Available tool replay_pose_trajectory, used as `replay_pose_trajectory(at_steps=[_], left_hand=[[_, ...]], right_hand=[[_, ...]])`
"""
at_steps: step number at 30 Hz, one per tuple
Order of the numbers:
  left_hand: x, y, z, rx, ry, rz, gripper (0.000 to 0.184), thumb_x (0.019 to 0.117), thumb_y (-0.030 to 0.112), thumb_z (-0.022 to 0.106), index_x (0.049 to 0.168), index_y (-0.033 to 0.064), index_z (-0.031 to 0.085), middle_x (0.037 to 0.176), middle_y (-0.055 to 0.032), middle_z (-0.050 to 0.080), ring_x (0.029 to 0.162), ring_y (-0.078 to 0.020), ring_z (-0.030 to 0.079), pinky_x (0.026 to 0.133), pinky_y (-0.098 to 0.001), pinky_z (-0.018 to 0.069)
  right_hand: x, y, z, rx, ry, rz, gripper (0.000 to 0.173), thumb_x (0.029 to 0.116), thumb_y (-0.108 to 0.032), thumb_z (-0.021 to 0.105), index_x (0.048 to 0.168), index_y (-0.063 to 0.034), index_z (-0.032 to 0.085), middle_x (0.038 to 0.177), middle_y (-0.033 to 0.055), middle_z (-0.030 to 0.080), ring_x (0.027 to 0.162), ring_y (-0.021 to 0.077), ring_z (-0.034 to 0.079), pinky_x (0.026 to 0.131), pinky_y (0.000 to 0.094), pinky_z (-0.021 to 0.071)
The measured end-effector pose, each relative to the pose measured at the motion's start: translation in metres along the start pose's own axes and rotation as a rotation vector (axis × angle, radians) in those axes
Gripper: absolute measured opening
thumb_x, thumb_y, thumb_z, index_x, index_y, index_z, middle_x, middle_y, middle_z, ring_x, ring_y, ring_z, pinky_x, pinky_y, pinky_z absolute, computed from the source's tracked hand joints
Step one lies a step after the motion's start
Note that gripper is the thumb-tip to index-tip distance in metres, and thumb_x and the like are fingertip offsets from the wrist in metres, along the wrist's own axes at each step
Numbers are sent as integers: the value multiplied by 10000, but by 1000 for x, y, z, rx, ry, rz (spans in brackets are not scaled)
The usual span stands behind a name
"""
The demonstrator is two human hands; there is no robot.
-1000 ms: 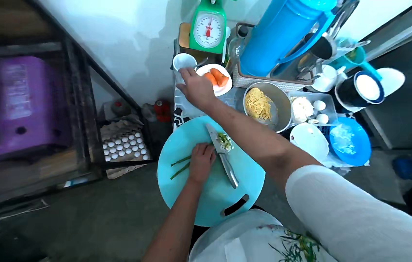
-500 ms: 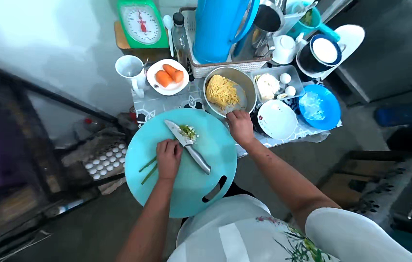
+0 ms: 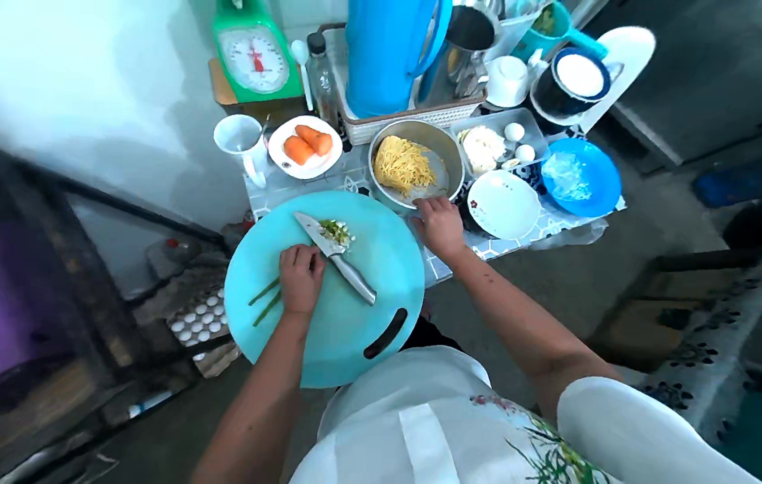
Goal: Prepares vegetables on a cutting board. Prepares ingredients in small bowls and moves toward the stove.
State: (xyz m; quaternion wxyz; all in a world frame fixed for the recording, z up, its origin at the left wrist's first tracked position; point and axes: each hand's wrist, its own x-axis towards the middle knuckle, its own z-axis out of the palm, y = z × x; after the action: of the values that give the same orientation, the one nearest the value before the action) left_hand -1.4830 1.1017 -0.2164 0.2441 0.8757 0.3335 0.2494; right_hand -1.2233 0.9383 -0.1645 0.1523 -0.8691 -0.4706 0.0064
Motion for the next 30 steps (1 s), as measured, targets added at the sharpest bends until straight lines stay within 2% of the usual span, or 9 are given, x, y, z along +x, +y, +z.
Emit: replay_pose_trajectory(at_steps=[3,5,7,9,16,22,26,30], left_hand=[[2,0,0,6,-3,20,166,965,66,627,1036,-52,720,1094,-270,678,1093,-458,636,980,-556,511],[3,2,0,25,8,42,173,961,66,622,1033,-58,719,1072,-278,683,1072,-466,646,972,-548,517],[3,4,-1,32,11,52,179,963,65,619,1039,-67,714,1069,-289,677,1072,-478,640,971,-550,512],[2,5,-2,34,18,55,182,961,66,619,1038,-74,706,1064,-293,673,1064,-479,637,962,-551,511],[16,22,4,45,11,20,192,944,50,605,1021,-100,697,1052,-317,676,1055,-512,637,954,-588,495],[45,49,31,28,22,54,185,946,46,617,1019,-98,707,1036,-310,680,1043,-491,650,952,-561,509],[58,42,44,38,30,58,171,946,56,620,1010,-75,710,1035,-283,685,1041,-478,649,947,-565,512],[57,40,48,52,29,80,198,966,83,607,1025,-79,704,1040,-292,682,1046,-484,648,953,-557,513]], right_hand=[[16,-2,-4,42,-106,51,250,982,-243,677,1097,-29,739,1104,199,727,1139,443,642,886,630,521],[17,1,-3,58,-98,45,226,992,-225,662,1078,-30,740,1085,188,727,1137,436,641,877,639,516],[13,5,-3,86,-11,10,184,975,-194,683,1026,-27,743,1040,172,735,1105,419,653,871,642,505],[10,8,-9,102,65,-36,154,959,-187,707,969,-36,737,960,143,730,1032,389,665,813,609,503],[-4,6,-53,217,188,-219,104,907,-167,760,881,-68,741,847,71,707,892,298,669,733,518,493],[-10,15,-96,253,223,-333,110,918,-172,742,872,-73,735,812,60,681,836,274,649,696,461,483],[-9,32,-106,220,209,-320,127,923,-189,736,875,-71,738,806,55,684,830,277,642,692,459,464],[-26,66,-134,205,222,-250,146,942,-197,708,870,-71,732,816,51,686,846,268,640,714,453,466]])
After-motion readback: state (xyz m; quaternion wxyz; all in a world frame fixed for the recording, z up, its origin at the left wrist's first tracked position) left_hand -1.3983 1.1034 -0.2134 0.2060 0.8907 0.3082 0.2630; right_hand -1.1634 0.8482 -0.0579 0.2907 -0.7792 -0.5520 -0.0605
